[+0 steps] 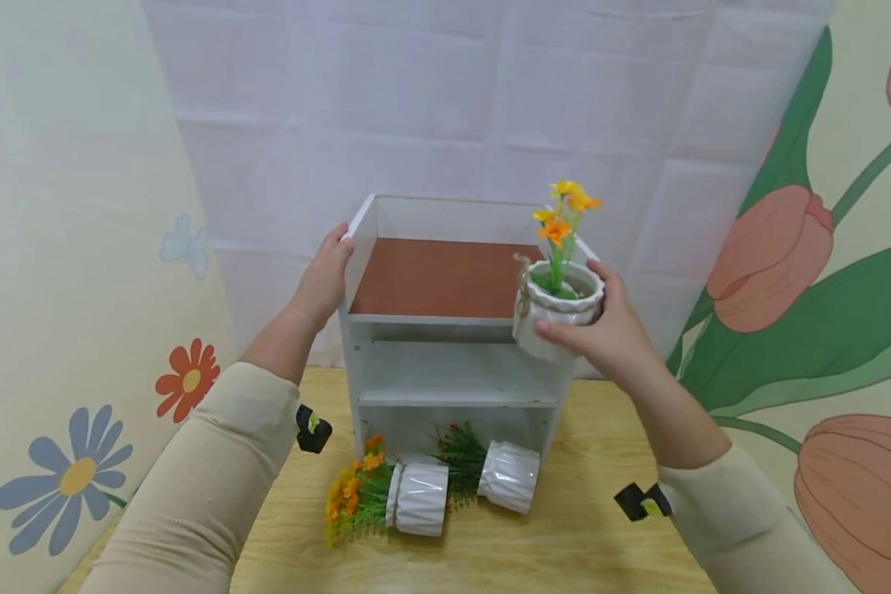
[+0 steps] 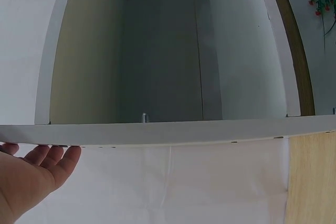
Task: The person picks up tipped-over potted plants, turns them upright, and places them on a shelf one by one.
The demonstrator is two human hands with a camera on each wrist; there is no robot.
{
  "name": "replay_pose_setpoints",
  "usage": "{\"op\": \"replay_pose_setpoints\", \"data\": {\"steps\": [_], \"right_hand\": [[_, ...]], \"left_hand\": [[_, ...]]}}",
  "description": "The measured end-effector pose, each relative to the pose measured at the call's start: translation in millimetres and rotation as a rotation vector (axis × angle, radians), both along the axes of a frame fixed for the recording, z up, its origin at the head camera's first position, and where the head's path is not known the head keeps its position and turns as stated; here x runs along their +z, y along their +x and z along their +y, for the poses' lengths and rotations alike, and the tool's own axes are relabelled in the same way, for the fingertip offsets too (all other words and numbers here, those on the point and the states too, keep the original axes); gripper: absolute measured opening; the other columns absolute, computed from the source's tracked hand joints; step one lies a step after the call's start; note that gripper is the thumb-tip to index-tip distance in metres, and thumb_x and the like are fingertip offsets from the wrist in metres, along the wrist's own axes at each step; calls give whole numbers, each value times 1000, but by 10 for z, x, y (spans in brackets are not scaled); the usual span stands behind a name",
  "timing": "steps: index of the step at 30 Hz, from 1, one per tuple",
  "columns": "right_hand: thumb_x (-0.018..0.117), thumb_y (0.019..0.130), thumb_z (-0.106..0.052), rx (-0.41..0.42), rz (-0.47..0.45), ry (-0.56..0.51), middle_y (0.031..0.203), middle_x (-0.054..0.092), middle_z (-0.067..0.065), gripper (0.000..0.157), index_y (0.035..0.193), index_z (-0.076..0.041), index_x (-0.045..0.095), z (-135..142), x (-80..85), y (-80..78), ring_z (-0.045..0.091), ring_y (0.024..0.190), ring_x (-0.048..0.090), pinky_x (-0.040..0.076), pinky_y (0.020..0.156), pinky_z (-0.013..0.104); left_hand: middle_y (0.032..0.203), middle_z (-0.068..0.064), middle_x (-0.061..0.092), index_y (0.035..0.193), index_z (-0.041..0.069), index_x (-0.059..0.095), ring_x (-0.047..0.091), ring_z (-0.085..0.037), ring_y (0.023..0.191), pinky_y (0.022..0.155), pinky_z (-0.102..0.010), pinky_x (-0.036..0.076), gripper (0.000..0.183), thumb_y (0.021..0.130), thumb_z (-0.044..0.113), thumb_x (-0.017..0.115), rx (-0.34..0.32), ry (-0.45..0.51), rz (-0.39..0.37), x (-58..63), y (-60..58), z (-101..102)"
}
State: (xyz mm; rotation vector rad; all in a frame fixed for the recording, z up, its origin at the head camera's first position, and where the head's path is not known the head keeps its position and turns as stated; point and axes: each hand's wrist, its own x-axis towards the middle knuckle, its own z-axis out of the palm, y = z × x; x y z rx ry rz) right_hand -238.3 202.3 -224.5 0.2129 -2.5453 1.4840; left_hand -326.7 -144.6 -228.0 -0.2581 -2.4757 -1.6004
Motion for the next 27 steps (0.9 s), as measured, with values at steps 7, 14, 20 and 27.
{"op": "replay_pose_setpoints", "data": {"steps": [7, 14, 20, 27], "right_hand": [[84, 75, -37, -35, -8, -2, 156, 30, 15, 118, 158, -21, 2, -101, 70, -150, 32, 137, 39, 42, 108, 51], [83, 76, -33, -61, 9, -44, 157, 27, 14, 114, 157, -19, 4, -178, 101, -330, 29, 138, 38, 40, 110, 47], [83, 75, -36, -82, 5, -59, 158, 27, 13, 115, 157, -20, 5, -239, 107, -435, 28, 139, 37, 39, 111, 45], [85, 74, -37, -100, 22, -83, 158, 27, 14, 116, 157, -19, 6, -276, 128, -554, 27, 138, 38, 39, 111, 44]], "left_hand": [[161, -13, 22, 159, 27, 3, 27, -38, 143, 112, -68, 22, 61, 103, 49, 15, -4, -5, -7, 0, -3, 2], [161, -15, 21, 159, 26, 2, 26, -39, 144, 114, -68, 21, 61, 104, 48, 14, -18, 4, 2, -3, 6, -3], [161, -16, 19, 159, 23, 3, 24, -39, 145, 115, -65, 19, 61, 104, 47, 14, -19, 1, 23, -13, 10, -7], [162, -16, 18, 159, 24, 3, 22, -39, 145, 116, -65, 17, 62, 103, 48, 13, -25, 1, 22, -6, 6, -13]]}}
